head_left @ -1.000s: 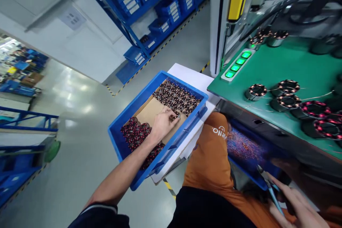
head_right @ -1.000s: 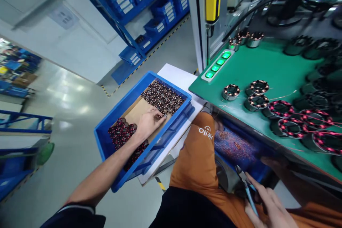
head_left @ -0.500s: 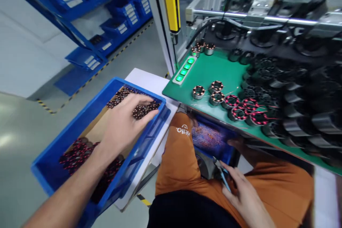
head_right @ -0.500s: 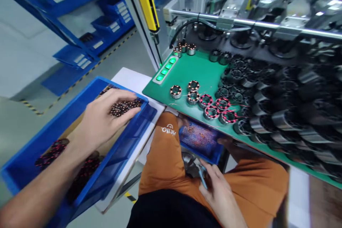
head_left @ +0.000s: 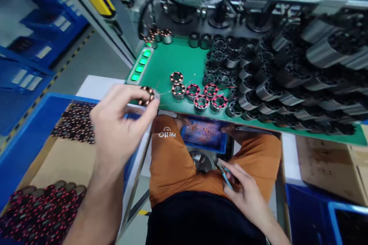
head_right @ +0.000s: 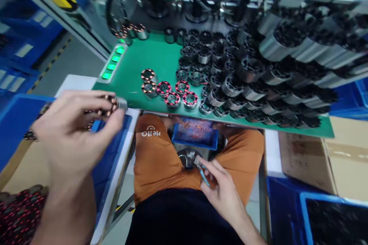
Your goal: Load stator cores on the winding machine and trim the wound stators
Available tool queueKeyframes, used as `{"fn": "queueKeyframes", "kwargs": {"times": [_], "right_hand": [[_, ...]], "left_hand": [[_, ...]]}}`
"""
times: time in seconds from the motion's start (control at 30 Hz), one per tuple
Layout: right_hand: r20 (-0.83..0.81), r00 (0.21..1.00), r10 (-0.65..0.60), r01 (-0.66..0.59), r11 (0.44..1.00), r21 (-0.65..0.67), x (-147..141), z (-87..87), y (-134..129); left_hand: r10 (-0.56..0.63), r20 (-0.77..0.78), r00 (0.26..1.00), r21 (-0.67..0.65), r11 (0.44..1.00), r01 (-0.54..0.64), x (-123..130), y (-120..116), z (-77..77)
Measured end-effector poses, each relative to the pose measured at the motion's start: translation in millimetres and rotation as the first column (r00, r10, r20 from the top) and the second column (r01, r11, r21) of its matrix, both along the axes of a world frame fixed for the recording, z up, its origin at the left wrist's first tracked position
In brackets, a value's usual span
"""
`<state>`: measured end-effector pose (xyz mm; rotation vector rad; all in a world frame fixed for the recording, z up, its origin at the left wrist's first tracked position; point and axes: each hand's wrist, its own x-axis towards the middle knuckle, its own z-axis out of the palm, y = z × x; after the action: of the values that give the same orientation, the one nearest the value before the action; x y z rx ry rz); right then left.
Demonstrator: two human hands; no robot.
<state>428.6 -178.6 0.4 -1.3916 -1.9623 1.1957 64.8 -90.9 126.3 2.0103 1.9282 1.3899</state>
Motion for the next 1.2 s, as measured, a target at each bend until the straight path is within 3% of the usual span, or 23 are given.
{"fn": "queueKeyframes", "kwargs": {"times": [0.03, 0.13, 0.27, 0.47, 0.67, 0.87, 1.0, 1.1, 1.2], "right_hand": [[-0.038, 0.999, -0.017, 0.018, 1.0, 0.026, -5, 10.2, 0], [-0.172, 0.984, -0.049, 0.065, 0.994, 0.088, -22, 40.1, 4], [-0.306, 0.951, -0.032, 0.054, 0.997, 0.063, -35, 62.0, 8], [-0.35, 0.936, -0.035, 0.032, 0.999, -0.014, -29, 69.3, 6], [-0.332, 0.943, -0.025, 0.041, 0.998, 0.041, -30, 77.6, 8], [-0.265, 0.963, -0.035, 0.068, 0.991, 0.119, -32, 78.4, 7], [-0.286, 0.958, -0.037, 0.06, 0.996, 0.072, -29, 72.3, 11], [-0.258, 0.963, -0.084, 0.096, 0.995, 0.035, -26, 66.8, 17], [-0.166, 0.98, -0.11, 0.13, 0.985, 0.11, -22, 62.4, 22]], "left_hand": [[-0.035, -0.04, 0.999, 0.031, 0.999, 0.036, 11, -14, -1.5], [-0.192, -0.048, 0.98, -0.061, 0.98, 0.189, 47, -46, -10.8], [-0.307, 0.022, 0.951, -0.083, 0.948, 0.308, 77, -59, -20.8], [-0.332, 0.013, 0.943, -0.064, 0.941, 0.332, 81, -59, -19.9], [-0.334, 0.011, 0.942, -0.081, 0.939, 0.334, 81, -66, -18.7], [-0.323, 0.109, 0.94, -0.13, 0.933, 0.335, 80, -72, -24.3], [-0.283, 0.239, 0.929, -0.177, 0.928, 0.328, 81, -72, -25.9], [-0.215, 0.498, 0.84, -0.3, 0.866, 0.399, 79, -70, -31.7], [-0.092, 0.775, 0.626, -0.334, 0.78, 0.529, 78, -69, -42.3]]}}
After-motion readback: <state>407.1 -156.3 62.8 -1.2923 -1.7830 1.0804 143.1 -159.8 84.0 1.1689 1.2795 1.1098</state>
